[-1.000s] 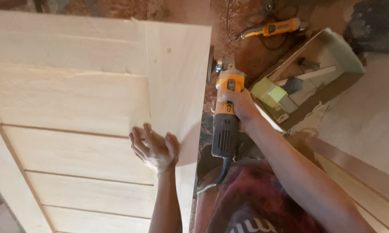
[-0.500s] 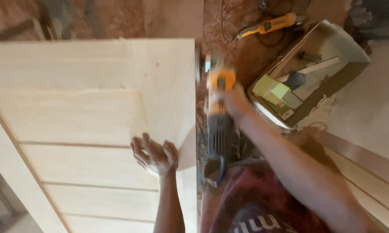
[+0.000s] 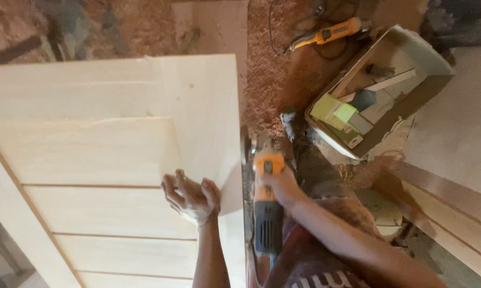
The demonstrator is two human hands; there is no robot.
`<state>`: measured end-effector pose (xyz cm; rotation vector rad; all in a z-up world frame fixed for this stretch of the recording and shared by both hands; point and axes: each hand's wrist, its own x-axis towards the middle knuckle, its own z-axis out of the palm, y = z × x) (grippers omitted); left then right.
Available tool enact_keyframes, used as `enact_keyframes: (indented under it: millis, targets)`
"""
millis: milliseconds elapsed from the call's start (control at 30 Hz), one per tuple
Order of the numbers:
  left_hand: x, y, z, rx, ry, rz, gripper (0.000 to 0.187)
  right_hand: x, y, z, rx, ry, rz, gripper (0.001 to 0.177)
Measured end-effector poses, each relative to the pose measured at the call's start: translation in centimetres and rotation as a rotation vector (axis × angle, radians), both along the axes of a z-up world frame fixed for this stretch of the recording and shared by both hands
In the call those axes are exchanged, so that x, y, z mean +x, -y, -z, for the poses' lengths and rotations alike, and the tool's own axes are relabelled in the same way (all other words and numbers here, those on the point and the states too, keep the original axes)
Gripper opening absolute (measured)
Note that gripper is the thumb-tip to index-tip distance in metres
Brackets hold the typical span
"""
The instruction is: The person uses an electric angle grinder with a sanding disc to smooth the surface of a light-colored wooden door. They systematically sand the flat panels and the raised edges of the door, moving the tool in circular and linear motions while holding the door steady with their left hand.
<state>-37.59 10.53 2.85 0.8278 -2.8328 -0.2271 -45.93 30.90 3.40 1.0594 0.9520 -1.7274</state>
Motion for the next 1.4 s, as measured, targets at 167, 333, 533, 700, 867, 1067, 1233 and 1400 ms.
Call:
enact_keyframes:
  millis: [167,333,533,700,867,1067,1233,1400]
  targets:
    - [-1.1,0.0,-0.2,-0.036,-0.017,0.007,0.06,-4.5,0.6,1.3,0.019,-0.05,0.059,0.042]
    - [-1.4,0.1,-1.2,-0.022,-0.014,0.023,0.062,-9.3,0.4,-0.4,0.054,-0.039,-0.033,0.041]
    - [-1.7,0.0,-1.9,0.004,-0.011,0.008,0.061,-15.0,1.1,-0.7,0.029,-0.156,-0.045,0.043]
    - [-1.4,-0.1,-1.3,-0.012,-0.006,0.014,0.06,-17.1,0.6,1.2,0.005,-0.162,-0.037,0.041]
    - [-0.8,0.0,-0.6,-0.03,-0.015,0.033,0.059,-13.3,0.7,0.8,-0.073,-0.198,0.006,0.043]
    - [-0.3,0.1,0.3,-0.049,-0.01,0.032,0.06,-4.2,-0.1,-1.9,0.007,-0.045,-0.057,0.053]
    - [-0.5,0.5,0.6,-0.094,-0.015,0.048,0.06,-4.2,0.3,0.9,-0.009,-0.001,0.031,0.044]
    - [-0.4,0.4,0.0,-0.062,-0.008,0.02,0.059,-9.3,0.7,2.2,0.009,0.062,0.028,0.04]
